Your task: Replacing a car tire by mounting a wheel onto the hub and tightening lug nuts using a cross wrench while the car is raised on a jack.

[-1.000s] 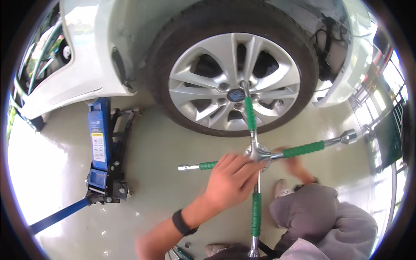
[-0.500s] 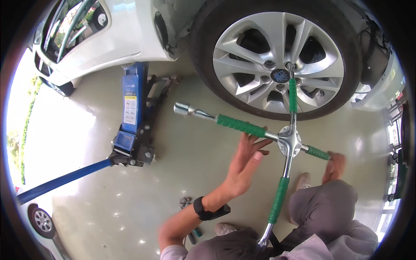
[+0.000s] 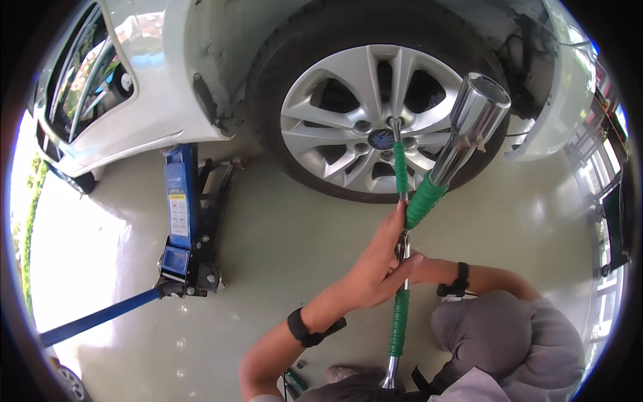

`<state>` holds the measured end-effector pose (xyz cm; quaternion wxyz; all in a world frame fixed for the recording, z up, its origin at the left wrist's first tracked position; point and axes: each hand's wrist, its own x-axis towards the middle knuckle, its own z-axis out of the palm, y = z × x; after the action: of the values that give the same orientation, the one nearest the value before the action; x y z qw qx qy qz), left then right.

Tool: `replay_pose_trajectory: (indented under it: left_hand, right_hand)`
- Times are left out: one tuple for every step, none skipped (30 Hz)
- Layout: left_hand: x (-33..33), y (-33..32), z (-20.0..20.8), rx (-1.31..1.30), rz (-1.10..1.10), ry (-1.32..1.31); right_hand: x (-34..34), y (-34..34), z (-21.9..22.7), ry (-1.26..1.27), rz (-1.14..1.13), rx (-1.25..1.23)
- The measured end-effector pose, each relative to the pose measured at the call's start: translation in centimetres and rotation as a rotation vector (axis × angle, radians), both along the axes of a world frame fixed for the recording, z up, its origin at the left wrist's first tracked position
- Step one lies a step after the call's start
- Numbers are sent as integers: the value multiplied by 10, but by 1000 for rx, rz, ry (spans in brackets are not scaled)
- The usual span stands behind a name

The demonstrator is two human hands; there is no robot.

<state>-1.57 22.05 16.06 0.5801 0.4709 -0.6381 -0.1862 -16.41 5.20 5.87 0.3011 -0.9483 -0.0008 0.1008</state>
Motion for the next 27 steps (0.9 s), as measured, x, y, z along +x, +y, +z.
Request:
replay_pose_trajectory:
  left_hand:
    - [-1,2,0,35,7,47]
    - [-2,1,1,67,16,94]
    - [-3,-1,3,42,28,134]
    - [-3,-3,5,16,45,178]
    - [-4,-8,8,-83,30,197]
    - [-3,-13,12,-103,24,242]
    - [-1,-21,17,-196,-16,257]
    - [3,-29,22,-248,-36,301]
    - [0,-33,27,-160,30,314]
    - [3,-36,33,-186,37,277]
    - [3,-39,38,-155,67,260]
    - [5,-40,44,-139,87,245]
    - [4,-41,49,-150,161,256]
    - [6,-40,53,-129,181,213]
    - [6,-39,57,-77,172,168]
    - [7,-38,59,-65,164,154]
    - [7,-38,61,-16,170,81]
    - [6,-37,63,-15,170,59]
    - [5,-38,65,-30,175,53]
    - [4,-39,67,-38,176,49]
    - [3,-40,68,-32,180,47]
    - [1,-41,69,-26,181,47]
    - [0,-42,71,-21,179,50]
    - [-1,-43,72,-16,180,34]
    - [-2,-43,73,-10,184,17]
    - [-3,-43,74,-3,189,0]
    - [-4,-43,75,-6,184,-6]
  right_hand:
    - [-4,-6,14,7,-30,12]
    - [-10,-11,24,-66,-51,56]
    - [-17,-17,33,-13,-150,83]
    - [-20,-20,35,-31,-164,121]
    - [-22,-23,34,-77,-174,148]
    - [-21,-22,27,-51,-217,151]
    - [-18,-20,16,-164,-115,190]
    - [-8,-15,-1,-206,-43,202]
    - [4,-8,-20,-225,4,237]
    - [16,1,-41,-259,5,282]
    - [28,12,-61,-272,-22,352]
    - [37,21,-79,-290,-50,427]
    - [42,29,-93,-365,-98,425]
    - [47,36,-104,-430,-146,424]
    - [50,41,-112,-482,-195,421]
    - [54,44,-117,-359,-190,529]
    - [55,45,-119,-239,-167,631]
    - [55,46,-118,-115,-154,724]
    - [56,44,-115,-78,-140,732]
    - [56,43,-111,-88,-127,702]
    - [58,40,-107,-121,-114,660]
    - [58,38,-102,-156,-107,616]
    - [59,36,-98,-168,-109,605]
    - [60,34,-95,-190,-106,583]
    - [60,33,-92,-202,-106,565]
    - [61,33,-89,-209,-105,554]
    - [61,32,-87,-220,-104,542]
